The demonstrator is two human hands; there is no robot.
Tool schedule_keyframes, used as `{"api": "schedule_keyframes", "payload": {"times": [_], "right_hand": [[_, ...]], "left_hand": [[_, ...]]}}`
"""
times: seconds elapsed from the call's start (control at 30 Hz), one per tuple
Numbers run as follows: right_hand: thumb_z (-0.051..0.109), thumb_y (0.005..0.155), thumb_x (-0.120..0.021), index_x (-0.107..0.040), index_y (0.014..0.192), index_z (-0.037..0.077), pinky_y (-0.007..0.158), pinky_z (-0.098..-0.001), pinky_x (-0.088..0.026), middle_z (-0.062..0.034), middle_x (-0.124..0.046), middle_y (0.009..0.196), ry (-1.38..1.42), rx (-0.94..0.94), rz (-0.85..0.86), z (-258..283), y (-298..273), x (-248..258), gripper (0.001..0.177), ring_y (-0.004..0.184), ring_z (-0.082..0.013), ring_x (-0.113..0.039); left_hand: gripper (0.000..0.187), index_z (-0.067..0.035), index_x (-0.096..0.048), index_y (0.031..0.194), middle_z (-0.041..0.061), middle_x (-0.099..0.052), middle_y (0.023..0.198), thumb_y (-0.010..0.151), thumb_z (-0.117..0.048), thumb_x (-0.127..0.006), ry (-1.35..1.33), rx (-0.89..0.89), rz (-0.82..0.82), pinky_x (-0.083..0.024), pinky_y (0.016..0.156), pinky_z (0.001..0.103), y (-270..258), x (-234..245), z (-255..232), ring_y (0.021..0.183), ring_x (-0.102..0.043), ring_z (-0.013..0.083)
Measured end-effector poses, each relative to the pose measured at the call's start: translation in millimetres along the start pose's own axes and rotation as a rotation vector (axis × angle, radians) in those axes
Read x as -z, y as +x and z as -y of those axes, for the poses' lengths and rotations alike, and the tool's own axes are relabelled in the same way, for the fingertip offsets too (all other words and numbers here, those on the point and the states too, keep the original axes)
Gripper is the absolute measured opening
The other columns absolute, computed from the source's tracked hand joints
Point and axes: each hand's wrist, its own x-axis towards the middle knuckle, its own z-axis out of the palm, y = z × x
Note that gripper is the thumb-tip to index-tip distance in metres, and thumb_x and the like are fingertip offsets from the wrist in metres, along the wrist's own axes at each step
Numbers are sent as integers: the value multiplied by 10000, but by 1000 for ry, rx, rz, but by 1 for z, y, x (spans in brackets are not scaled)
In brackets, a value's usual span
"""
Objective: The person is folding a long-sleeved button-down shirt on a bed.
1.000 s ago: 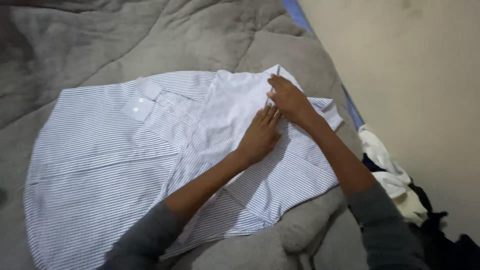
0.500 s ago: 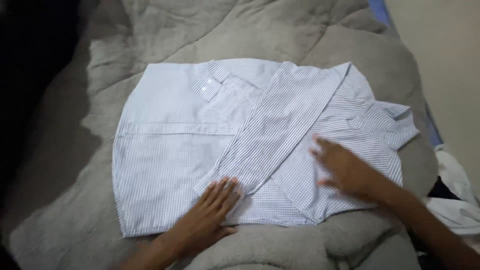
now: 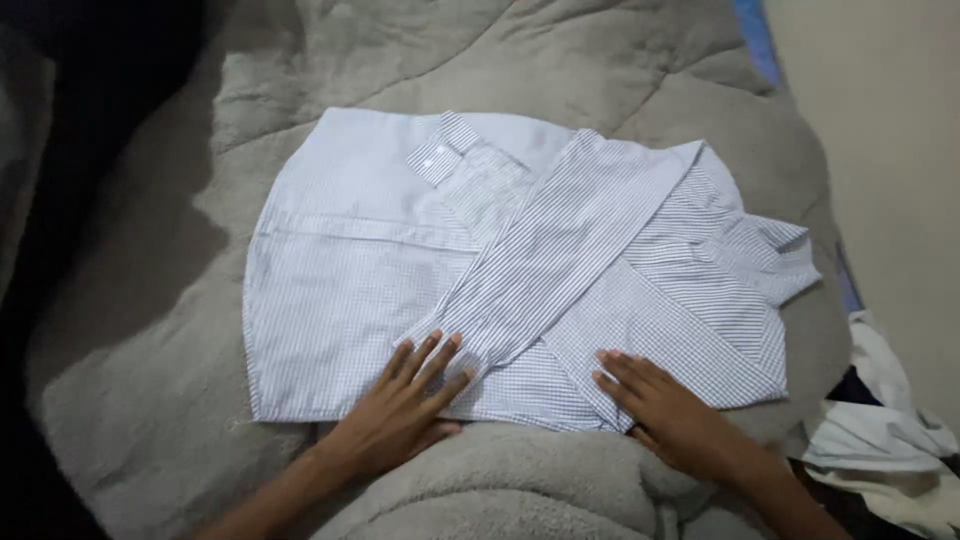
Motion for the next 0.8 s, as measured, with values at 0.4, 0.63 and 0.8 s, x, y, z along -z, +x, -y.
{"api": "schedule_keyframes", "payload": {"times": [0.4,0.63,0.8], "right_hand": [[275,888,-867,-251,1622,96,1220,-500,-141,-199,-126,1699,424,-22,311,-24,23,37,975,1562,-367,-98],[376,961,-737,-358,1581,115,1211,-483,-220,-156,-225,1689,482,-211,322,-36,32,45,772,1549,-340,-196],[371,966,-727,-431,1542,69,1191,-484,-254,-217,-297,1645,417,-68,255,-41,38,18,714,1516,-381,-267]], "left_hand": [[764,-75,-238,1607,189,-241,1666,951,-390,-471,234,-85,-47,-94,1284,562,17,-46,-2,1561,-180,380],[906,-101,-188,1648,147,-226,1673,918,-542,-491,302,-10,-36,-102,1285,514,-1,-86,7,1572,-163,339],[910,-66,-277,1590,217,-292,1629,747,-215,-585,218,-10,6,-183,1207,638,7,-87,4,1528,-229,437]]}}
